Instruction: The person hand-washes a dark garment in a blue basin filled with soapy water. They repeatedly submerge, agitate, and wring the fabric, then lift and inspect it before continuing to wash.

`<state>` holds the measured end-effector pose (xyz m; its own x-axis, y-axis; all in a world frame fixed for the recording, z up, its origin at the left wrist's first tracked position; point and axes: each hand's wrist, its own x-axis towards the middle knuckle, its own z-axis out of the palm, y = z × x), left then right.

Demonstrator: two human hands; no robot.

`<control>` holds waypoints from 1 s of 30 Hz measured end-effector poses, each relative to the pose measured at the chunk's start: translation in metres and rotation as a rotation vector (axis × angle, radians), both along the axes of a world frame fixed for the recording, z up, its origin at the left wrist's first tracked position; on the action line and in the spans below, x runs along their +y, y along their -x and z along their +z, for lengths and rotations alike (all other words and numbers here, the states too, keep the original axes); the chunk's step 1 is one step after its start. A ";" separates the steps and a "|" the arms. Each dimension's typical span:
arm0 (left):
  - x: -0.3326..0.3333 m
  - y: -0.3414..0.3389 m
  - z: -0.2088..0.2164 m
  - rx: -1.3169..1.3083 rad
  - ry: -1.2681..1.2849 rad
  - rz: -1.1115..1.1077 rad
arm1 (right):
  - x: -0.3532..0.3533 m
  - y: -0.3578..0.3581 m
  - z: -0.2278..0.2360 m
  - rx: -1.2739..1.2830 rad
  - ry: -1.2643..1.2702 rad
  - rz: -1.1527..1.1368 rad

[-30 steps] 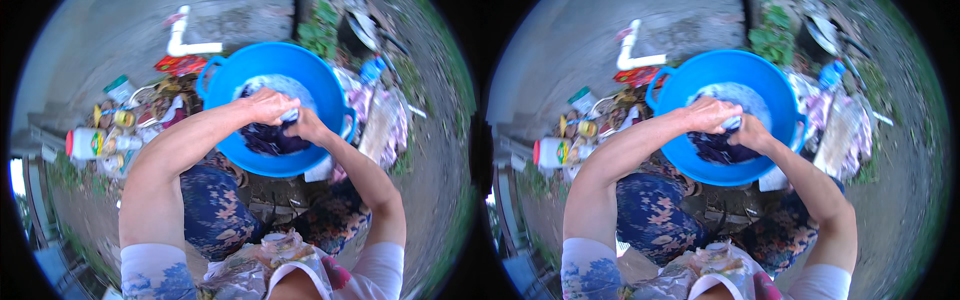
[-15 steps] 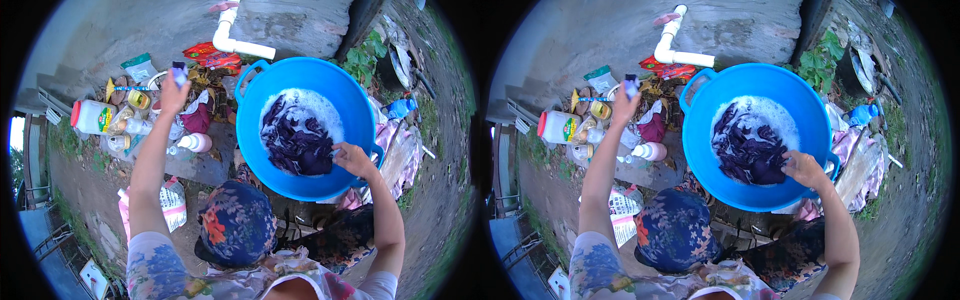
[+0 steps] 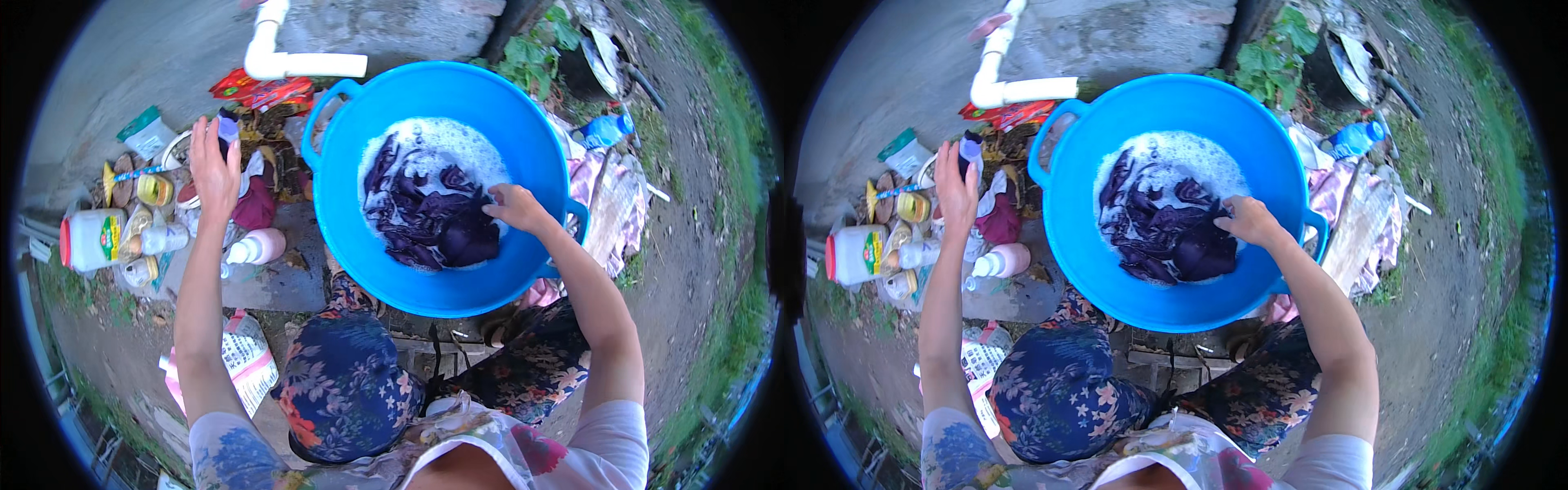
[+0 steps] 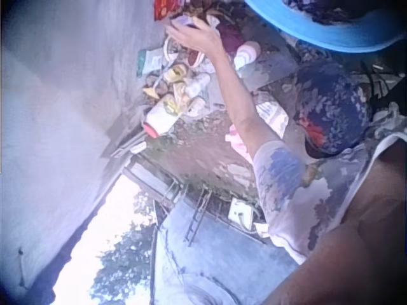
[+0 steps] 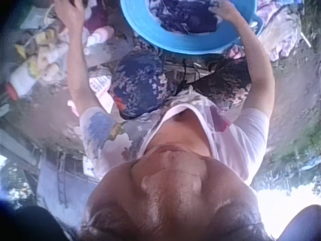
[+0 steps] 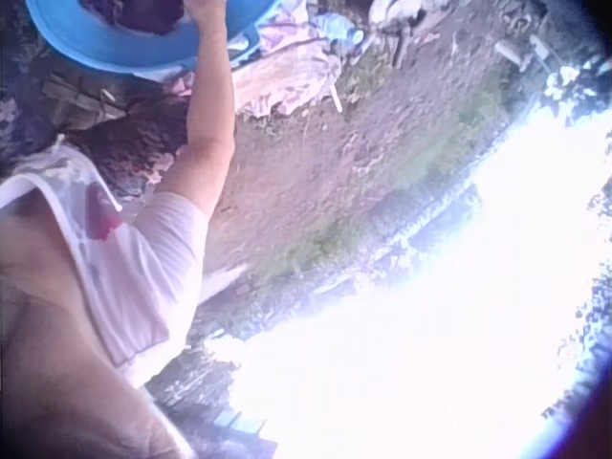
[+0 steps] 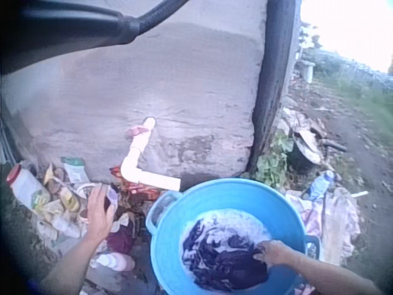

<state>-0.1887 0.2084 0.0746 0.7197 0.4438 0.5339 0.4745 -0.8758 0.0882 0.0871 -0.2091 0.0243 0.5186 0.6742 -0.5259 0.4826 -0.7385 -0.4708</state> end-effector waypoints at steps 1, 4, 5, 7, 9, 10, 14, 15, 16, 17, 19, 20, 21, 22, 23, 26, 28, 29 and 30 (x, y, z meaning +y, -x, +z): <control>-0.029 -0.013 0.019 -0.140 0.093 -0.198 | 0.000 -0.003 -0.011 -0.033 0.078 -0.005; -0.105 -0.048 0.041 0.008 0.442 -0.715 | -0.001 0.014 -0.061 -0.061 -0.028 -0.016; -0.124 -0.061 0.035 0.152 0.435 -0.782 | 0.017 0.029 -0.050 0.000 0.100 -0.007; -0.142 -0.087 0.003 0.343 0.555 -0.814 | 0.028 0.056 -0.039 0.202 -0.074 -0.040; -0.141 -0.107 -0.043 0.646 0.512 -0.624 | 0.033 0.076 -0.011 0.333 -0.076 -0.030; -0.137 -0.112 -0.066 0.716 0.456 -0.519 | 0.036 0.078 0.007 0.355 -0.072 0.104; -0.158 -0.165 -0.118 0.735 0.661 -0.271 | 0.037 0.040 0.036 0.260 -0.037 0.446; -0.163 -0.168 -0.127 0.621 0.826 -0.287 | 0.042 0.018 0.027 0.228 -0.101 0.258; -0.189 -0.173 -0.123 0.483 0.878 -0.385 | 0.049 -0.004 0.021 0.046 -0.103 0.055; -0.221 -0.172 -0.111 0.339 0.924 -0.488 | 0.048 -0.023 0.010 0.090 -0.266 -0.269; -0.260 -0.164 -0.095 0.111 0.999 -0.876 | 0.045 -0.044 -0.030 0.065 -0.302 -0.377; -0.266 -0.156 -0.075 0.169 1.043 -0.851 | 0.040 -0.042 -0.049 0.092 -0.263 -0.393; -0.267 -0.148 -0.062 0.228 1.091 -0.811 | 0.038 -0.034 -0.062 0.128 -0.219 -0.398; -0.256 -0.136 -0.068 0.234 0.818 -0.737 | 0.044 -0.005 -0.054 -0.007 -0.016 -0.283; -0.245 -0.130 -0.068 0.521 0.669 -0.570 | 0.042 0.021 -0.051 -0.020 0.038 -0.243; -0.229 -0.115 -0.081 1.075 0.887 -0.259 | 0.060 0.085 -0.044 -0.214 0.125 -0.171; -0.228 -0.116 -0.082 1.228 0.797 -0.255 | 0.074 0.101 -0.055 -0.246 0.186 -0.064; -0.225 -0.114 -0.088 1.283 0.716 -0.275 | 0.080 0.104 -0.059 -0.224 0.238 0.009; -0.220 -0.114 -0.094 1.278 0.730 -0.289 | 0.079 0.108 -0.077 -0.280 0.085 -0.051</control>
<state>-0.0744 -0.0116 -0.0192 0.6239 0.0926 -0.7760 0.3898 -0.8975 0.2063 -0.0208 -0.1297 -0.0531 0.6836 0.6030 -0.4111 0.5461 -0.7964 -0.2600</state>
